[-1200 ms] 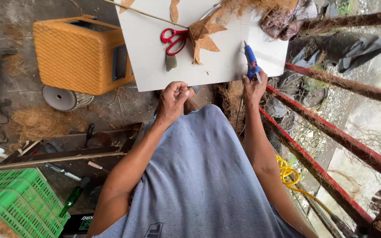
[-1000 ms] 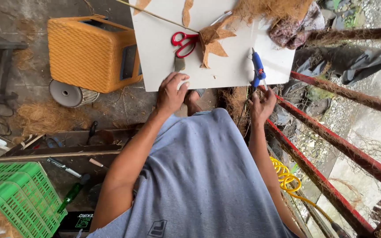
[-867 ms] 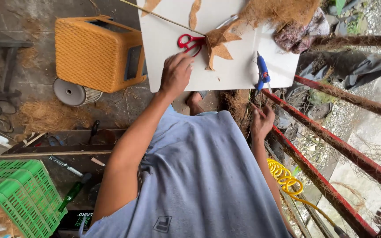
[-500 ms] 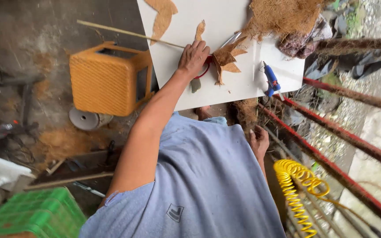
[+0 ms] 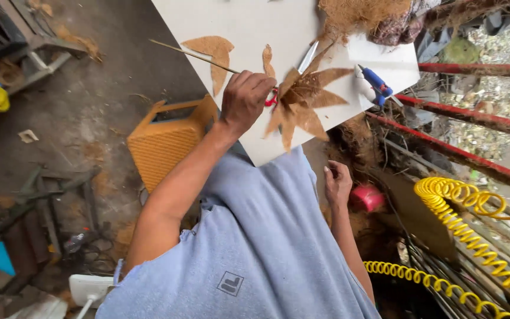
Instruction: The person assembles a decorative flower from coconut husk pieces, using scissors to trim and a hot glue gun to attach parts. They then use a spray gun to apply a coating to a small piece of husk and inspect it under a fan.
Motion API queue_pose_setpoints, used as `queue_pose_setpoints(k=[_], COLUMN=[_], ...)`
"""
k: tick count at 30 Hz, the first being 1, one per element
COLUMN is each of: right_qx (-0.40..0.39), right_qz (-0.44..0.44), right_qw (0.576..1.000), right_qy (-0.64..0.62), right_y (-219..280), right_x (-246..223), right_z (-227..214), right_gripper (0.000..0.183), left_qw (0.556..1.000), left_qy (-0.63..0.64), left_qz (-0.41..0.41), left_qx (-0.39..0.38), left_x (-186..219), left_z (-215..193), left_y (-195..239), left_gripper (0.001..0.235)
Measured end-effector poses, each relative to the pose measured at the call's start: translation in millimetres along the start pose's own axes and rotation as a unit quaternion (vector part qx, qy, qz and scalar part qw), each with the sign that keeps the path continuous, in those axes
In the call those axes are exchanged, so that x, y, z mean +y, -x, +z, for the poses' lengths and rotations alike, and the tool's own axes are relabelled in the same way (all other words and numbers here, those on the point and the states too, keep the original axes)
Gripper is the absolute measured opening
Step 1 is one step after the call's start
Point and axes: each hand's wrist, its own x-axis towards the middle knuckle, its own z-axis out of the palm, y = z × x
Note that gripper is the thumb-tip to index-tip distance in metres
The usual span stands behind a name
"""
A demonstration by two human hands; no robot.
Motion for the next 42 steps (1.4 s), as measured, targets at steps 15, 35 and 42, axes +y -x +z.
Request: queue_pose_setpoints(k=[15, 35, 42], right_qx=[-0.038, 0.081, 0.098], right_qz=[-0.337, -0.606, -0.611], right_qw=[0.913, 0.785, 0.783], right_qy=[-0.229, -0.098, -0.067], right_y=[-36.7, 1.2, 10.3], right_x=[-256.2, -366.9, -363.8], right_z=[-98.8, -128.1, -130.9], right_gripper=[0.019, 0.004, 0.003], left_qw=[0.992, 0.969, 0.962], left_qy=[0.068, 0.190, 0.197], left_qz=[-0.046, -0.121, -0.128], left_qx=[0.099, 0.097, 0.141], left_x=[68.8, 124.2, 118.0], left_z=[-141.0, -184.7, -160.3], left_y=[0.0, 24.3, 41.7], left_gripper=[0.013, 0.010, 0.018])
